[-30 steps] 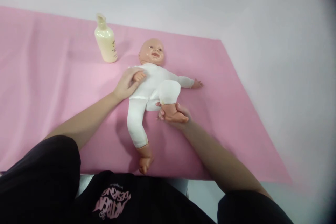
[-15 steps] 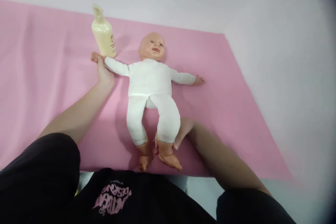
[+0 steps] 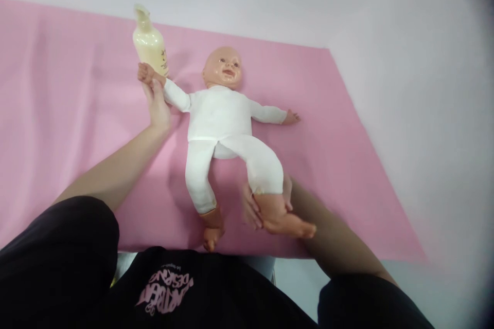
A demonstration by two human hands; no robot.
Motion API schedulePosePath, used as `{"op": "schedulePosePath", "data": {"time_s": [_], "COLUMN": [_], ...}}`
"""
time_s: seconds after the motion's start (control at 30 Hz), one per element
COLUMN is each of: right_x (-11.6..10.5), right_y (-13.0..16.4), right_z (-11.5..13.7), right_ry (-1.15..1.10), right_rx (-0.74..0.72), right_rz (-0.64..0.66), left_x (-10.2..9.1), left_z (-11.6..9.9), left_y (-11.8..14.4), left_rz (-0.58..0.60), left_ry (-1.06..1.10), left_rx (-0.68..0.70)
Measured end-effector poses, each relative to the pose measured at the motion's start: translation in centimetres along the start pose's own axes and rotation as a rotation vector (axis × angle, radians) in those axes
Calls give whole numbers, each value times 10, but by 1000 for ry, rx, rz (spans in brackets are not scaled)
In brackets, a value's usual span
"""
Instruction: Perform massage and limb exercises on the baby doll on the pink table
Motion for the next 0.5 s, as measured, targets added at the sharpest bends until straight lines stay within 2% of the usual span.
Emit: {"op": "schedulePosePath", "data": {"time_s": [0.1, 0.17, 0.33, 0.4, 0.5], "right_x": [-9, -22, -67, -75, -80], "right_y": [10, 18, 49, 60, 65], "right_z": [16, 26, 36, 36, 38], "right_ry": [-79, -108, -124, -114, -106], "right_rx": [-124, -181, -288, -291, -299], "right_rz": [-13, -115, -741, -936, -1069], "left_x": [33, 56, 102, 113, 120], "left_z": [-28, -39, -53, -56, -56], "left_y": [21, 35, 64, 70, 71], "left_rz": [170, 346, 775, 869, 893], "left_ry": [-59, -190, -427, -474, -497], "left_rx": [119, 182, 300, 319, 276]}}
Point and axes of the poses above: each hand's wrist, its own y-axis away from the middle knuckle, its own x-axis out of the palm, z = x × y, the point moved 10 cm from there along -y, towards the middle knuckle, and after that the axes turned 5 degrees about y, right-handed, at the moved point
